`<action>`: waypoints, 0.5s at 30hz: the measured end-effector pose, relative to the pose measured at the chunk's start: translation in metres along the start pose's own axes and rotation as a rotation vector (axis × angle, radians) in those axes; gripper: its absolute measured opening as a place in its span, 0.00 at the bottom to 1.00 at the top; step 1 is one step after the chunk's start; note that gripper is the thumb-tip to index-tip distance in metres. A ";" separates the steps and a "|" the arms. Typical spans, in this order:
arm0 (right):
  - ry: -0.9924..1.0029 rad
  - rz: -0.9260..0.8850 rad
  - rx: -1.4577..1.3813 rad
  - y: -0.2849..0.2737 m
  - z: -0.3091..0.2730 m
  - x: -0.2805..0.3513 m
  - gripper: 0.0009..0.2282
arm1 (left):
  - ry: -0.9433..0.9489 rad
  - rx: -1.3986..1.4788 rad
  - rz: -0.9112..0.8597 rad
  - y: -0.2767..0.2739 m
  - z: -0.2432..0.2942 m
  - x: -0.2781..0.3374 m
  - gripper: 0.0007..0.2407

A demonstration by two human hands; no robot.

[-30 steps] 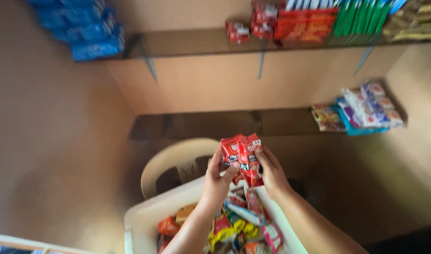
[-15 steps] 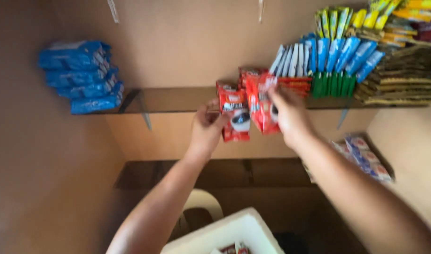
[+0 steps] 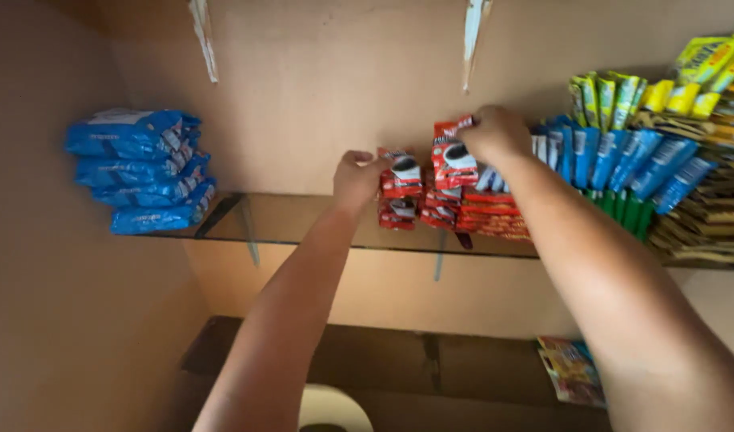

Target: Organizing various food and household product sachets and boxes from a bin onto storage shelves.

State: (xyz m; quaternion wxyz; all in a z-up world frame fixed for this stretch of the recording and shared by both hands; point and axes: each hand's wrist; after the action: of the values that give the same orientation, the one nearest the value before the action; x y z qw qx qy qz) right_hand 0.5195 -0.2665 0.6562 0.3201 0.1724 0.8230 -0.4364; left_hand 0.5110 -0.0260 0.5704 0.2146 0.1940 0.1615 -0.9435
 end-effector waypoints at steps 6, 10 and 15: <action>-0.100 0.006 0.559 0.022 -0.002 0.010 0.19 | 0.028 0.031 -0.126 0.028 -0.027 -0.018 0.17; -0.230 0.024 0.589 0.031 0.021 0.009 0.10 | 0.052 -0.248 -0.128 0.026 -0.030 -0.015 0.17; -0.234 -0.129 0.490 0.007 -0.008 0.033 0.21 | 0.070 -0.328 -0.125 0.030 -0.039 -0.018 0.19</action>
State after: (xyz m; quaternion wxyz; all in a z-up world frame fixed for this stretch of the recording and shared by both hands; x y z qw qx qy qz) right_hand 0.4965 -0.2560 0.6325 0.3331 0.1403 0.6596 -0.6590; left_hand 0.5511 -0.0303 0.5376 0.1787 0.1790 0.3322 -0.9087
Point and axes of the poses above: each hand's wrist, its own x-axis away from the middle knuckle, its own y-axis out of the palm, z = x × y, and after that the axes turned 11 degrees about -x, right-handed
